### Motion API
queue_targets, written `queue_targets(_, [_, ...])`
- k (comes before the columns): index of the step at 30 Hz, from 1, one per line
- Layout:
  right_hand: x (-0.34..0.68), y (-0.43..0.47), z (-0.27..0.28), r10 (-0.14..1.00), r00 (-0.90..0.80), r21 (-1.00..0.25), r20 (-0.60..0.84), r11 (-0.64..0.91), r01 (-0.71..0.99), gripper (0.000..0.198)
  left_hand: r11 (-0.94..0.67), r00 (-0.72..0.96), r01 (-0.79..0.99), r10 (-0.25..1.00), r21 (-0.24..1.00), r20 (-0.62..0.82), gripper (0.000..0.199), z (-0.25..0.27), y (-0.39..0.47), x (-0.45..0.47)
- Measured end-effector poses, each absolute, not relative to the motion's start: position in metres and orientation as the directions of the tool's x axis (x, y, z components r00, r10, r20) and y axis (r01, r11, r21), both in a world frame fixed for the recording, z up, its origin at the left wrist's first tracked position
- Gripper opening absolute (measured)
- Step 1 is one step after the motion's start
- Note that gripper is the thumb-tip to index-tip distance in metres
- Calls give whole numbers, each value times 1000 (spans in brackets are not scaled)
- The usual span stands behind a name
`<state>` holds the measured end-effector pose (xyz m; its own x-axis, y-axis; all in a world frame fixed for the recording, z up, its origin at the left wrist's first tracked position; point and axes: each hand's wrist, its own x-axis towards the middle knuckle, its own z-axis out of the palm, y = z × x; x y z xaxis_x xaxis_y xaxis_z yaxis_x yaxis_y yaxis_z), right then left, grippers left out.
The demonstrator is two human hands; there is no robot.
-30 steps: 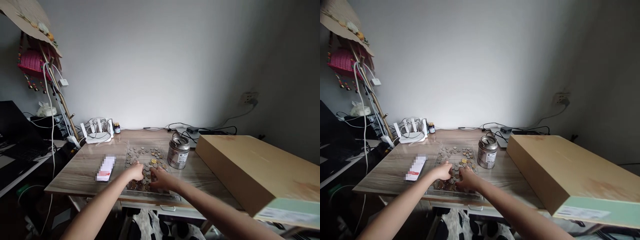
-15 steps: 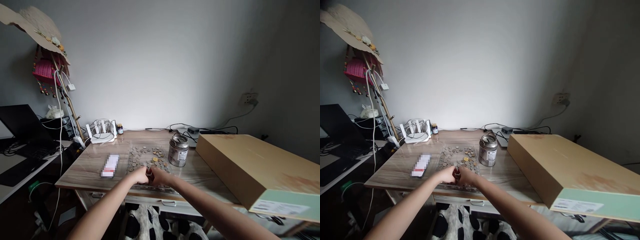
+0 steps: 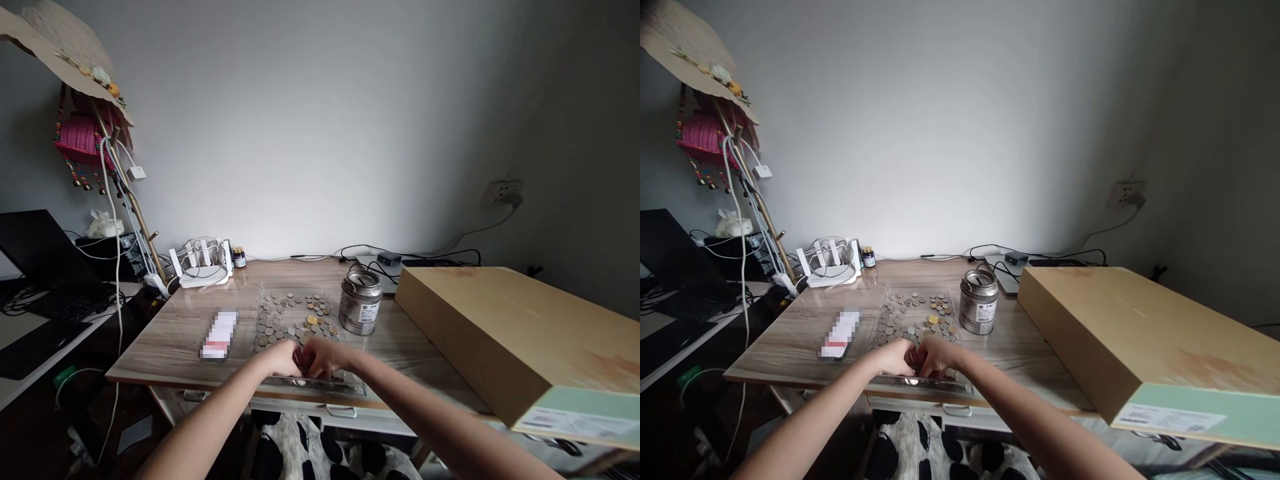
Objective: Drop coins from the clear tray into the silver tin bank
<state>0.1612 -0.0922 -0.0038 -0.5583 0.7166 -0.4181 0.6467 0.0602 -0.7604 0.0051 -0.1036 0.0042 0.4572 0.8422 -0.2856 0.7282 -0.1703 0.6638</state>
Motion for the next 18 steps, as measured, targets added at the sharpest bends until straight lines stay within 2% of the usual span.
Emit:
queue_targets(2, [167, -85, 0, 761, -509, -786, -401, 0, 619, 16, 24, 378, 613, 869, 790, -320, 32, -1, -97, 1])
queue_targets(3, [170, -82, 4, 793, -485, -808, -368, -15, 589, 17, 160, 326, 478, 881, 864, -343, 32, -3, -93, 0])
queue_targets(4, [173, -78, 9, 825, -466, -839, -320, -18, 545, 17, 292, 273, 286, 888, 913, -370, 30, -4, -89, 0])
queue_targets(6, [174, -71, 22, 869, -445, -897, -217, 2, 442, 20, 435, 192, -130, 893, 891, -407, 21, -5, -81, 3])
queue_targets(8, [169, -65, 35, 879, -452, -924, -154, 35, 382, 23, 444, 147, -385, 895, 809, -421, 12, -4, -75, 10])
queue_targets(10, [159, -61, 42, 880, -461, -900, -113, 106, 423, 23, 421, 115, -476, 900, 772, -420, 14, -3, -74, 21])
queue_targets(13, [143, -61, 44, 907, -422, -750, -18, 266, 606, 18, 383, 111, -601, 909, 702, -401, 16, -5, -78, 36])
queue_targets(15, [137, -64, 40, 918, -392, -635, 54, 335, 696, 16, 375, 148, -724, 905, 579, -400, 15, -9, -82, 41])
queue_targets(18, [136, -71, 34, 911, -394, -601, 117, 381, 702, 18, 361, 158, -796, 899, 485, -409, 15, -15, -86, 42])
